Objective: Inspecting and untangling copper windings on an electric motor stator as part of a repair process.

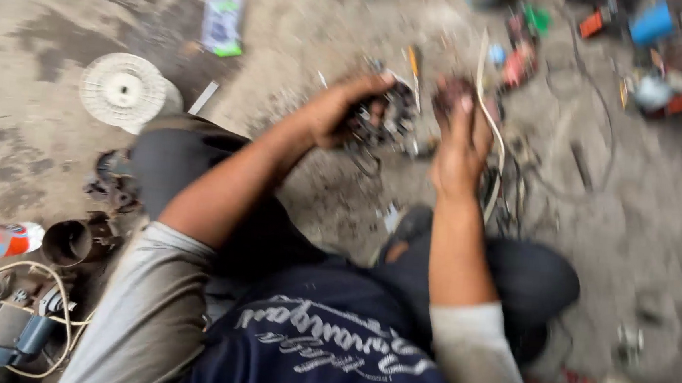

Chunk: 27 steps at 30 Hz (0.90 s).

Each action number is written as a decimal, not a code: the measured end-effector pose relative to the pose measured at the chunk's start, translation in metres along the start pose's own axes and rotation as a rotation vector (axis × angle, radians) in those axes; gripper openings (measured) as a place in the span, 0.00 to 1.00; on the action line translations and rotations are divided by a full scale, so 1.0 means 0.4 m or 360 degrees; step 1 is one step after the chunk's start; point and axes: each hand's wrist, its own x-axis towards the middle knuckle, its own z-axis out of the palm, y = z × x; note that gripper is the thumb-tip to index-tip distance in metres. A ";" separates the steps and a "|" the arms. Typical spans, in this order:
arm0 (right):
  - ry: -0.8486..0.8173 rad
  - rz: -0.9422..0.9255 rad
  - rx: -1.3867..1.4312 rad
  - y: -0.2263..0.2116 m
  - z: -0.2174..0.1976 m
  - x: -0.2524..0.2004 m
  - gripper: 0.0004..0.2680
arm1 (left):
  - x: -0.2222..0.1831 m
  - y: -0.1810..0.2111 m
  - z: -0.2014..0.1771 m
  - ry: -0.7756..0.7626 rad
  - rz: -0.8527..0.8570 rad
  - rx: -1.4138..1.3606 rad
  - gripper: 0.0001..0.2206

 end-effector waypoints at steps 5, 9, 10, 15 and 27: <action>-0.0657 -0.0283 0.0080 -0.094 0.020 -0.035 0.11 | -0.023 0.049 0.003 0.0359 0.0117 0.0198 0.10; -0.0598 -0.0180 0.0278 0.034 -0.025 -0.080 0.08 | -0.024 0.057 -0.023 0.0465 0.0230 0.0212 0.12; -0.0524 -0.0065 0.0310 0.054 -0.040 -0.071 0.09 | -0.028 0.065 -0.017 0.0339 0.0143 0.0008 0.16; -0.0466 -0.0046 0.0241 0.078 -0.073 -0.010 0.09 | -0.056 0.078 -0.011 -0.0265 -0.0051 0.0267 0.14; -0.0413 0.0403 0.0643 0.094 -0.096 0.001 0.12 | -0.049 0.056 -0.051 0.0163 0.0086 0.0171 0.19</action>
